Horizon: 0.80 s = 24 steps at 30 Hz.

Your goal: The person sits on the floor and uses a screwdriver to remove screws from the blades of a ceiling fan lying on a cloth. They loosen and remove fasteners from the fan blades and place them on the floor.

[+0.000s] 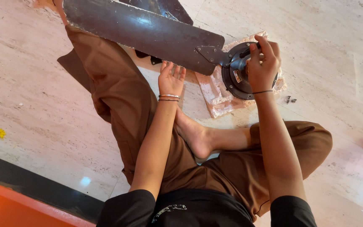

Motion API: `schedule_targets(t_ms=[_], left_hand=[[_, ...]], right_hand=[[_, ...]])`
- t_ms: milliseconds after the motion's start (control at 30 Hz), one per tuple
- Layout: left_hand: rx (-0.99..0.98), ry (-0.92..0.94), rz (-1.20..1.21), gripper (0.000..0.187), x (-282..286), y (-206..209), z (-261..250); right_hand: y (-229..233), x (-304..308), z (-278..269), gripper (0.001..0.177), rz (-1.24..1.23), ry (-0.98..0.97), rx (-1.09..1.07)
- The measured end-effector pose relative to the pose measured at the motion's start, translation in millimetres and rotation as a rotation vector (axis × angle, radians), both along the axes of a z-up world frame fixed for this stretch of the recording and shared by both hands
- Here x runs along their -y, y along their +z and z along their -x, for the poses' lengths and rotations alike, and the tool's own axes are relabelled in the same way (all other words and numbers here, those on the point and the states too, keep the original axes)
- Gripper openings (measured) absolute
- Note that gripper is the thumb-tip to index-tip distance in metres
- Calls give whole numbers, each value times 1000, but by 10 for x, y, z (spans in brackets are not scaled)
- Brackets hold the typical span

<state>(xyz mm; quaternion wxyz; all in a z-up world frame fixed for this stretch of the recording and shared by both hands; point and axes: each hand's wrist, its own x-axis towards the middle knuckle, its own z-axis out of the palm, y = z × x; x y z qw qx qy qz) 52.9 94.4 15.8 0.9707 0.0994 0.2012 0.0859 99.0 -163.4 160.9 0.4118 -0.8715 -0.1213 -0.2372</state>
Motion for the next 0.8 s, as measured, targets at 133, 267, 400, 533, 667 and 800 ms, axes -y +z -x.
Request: schedule_targets(t_ms=[133,267,400,533,667,800], left_hand=[[-31,-2,-17,58,-3,-36,12],[-50,-6,-44,82,24,3,12],[-49,-12,-78,85,19,0,11],[-68,-41,-186,72,56,-282,-28],[-268,-212,-408,34,465,-906,48],[-346,-401,-650,15,856,-1288,78]], right_hand=[[65,119,-209,14,212,-89,-183],[108,190,-511,13,536,20,-395],[216,22,-626,22,1044,45,-500],[330,-294,-448,11,1421,128,-258],[426,-378,-291,8,1534,256,-218],[527,-355,-278,9,1623,350,-62]])
